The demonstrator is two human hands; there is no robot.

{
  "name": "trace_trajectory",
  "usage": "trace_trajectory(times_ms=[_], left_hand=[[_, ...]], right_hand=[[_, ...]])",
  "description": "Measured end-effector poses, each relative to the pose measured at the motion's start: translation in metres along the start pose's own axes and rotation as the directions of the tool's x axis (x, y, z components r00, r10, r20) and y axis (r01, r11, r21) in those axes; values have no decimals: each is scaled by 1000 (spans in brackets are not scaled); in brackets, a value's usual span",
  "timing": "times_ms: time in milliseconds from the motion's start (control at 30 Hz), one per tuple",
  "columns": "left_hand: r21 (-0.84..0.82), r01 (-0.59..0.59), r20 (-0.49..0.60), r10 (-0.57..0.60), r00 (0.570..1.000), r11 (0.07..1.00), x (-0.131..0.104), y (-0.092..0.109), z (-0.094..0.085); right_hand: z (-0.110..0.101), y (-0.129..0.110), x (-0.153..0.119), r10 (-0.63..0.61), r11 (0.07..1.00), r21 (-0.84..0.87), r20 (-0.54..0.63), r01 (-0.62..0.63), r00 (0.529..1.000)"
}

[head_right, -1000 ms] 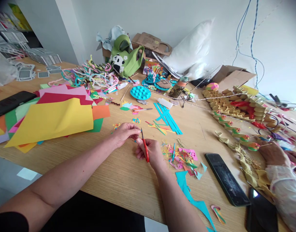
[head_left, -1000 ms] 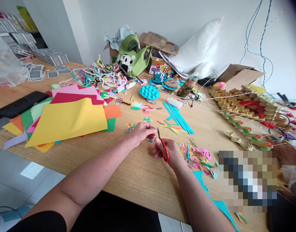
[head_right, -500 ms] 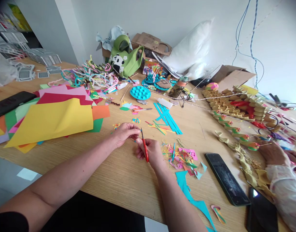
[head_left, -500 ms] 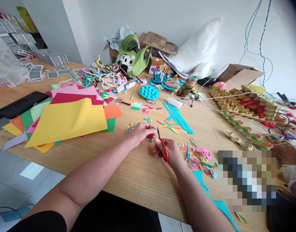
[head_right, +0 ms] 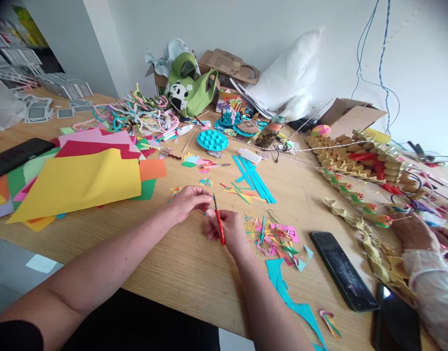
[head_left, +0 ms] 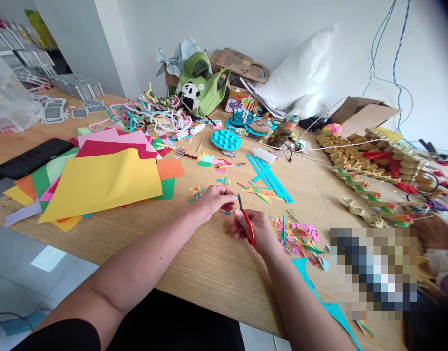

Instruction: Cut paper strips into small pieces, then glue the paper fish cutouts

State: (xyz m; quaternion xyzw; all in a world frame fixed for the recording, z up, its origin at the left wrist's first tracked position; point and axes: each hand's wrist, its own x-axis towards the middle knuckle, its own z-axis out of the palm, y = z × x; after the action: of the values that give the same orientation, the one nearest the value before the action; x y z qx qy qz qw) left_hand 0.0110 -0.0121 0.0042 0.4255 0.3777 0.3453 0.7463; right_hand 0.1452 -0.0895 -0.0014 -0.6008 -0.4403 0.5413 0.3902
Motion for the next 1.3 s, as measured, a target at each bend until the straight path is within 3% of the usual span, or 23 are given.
trace_trajectory(times_ms=[500, 1300], left_hand=[[108, -66, -14, 68, 998, 992, 1, 1, -1], [76, -80, -8, 81, 997, 994, 6, -2, -6]], right_hand=[[-1, -3, -1, 32, 999, -6, 28, -32, 999], [-3, 0, -1, 37, 999, -33, 31, -36, 999]])
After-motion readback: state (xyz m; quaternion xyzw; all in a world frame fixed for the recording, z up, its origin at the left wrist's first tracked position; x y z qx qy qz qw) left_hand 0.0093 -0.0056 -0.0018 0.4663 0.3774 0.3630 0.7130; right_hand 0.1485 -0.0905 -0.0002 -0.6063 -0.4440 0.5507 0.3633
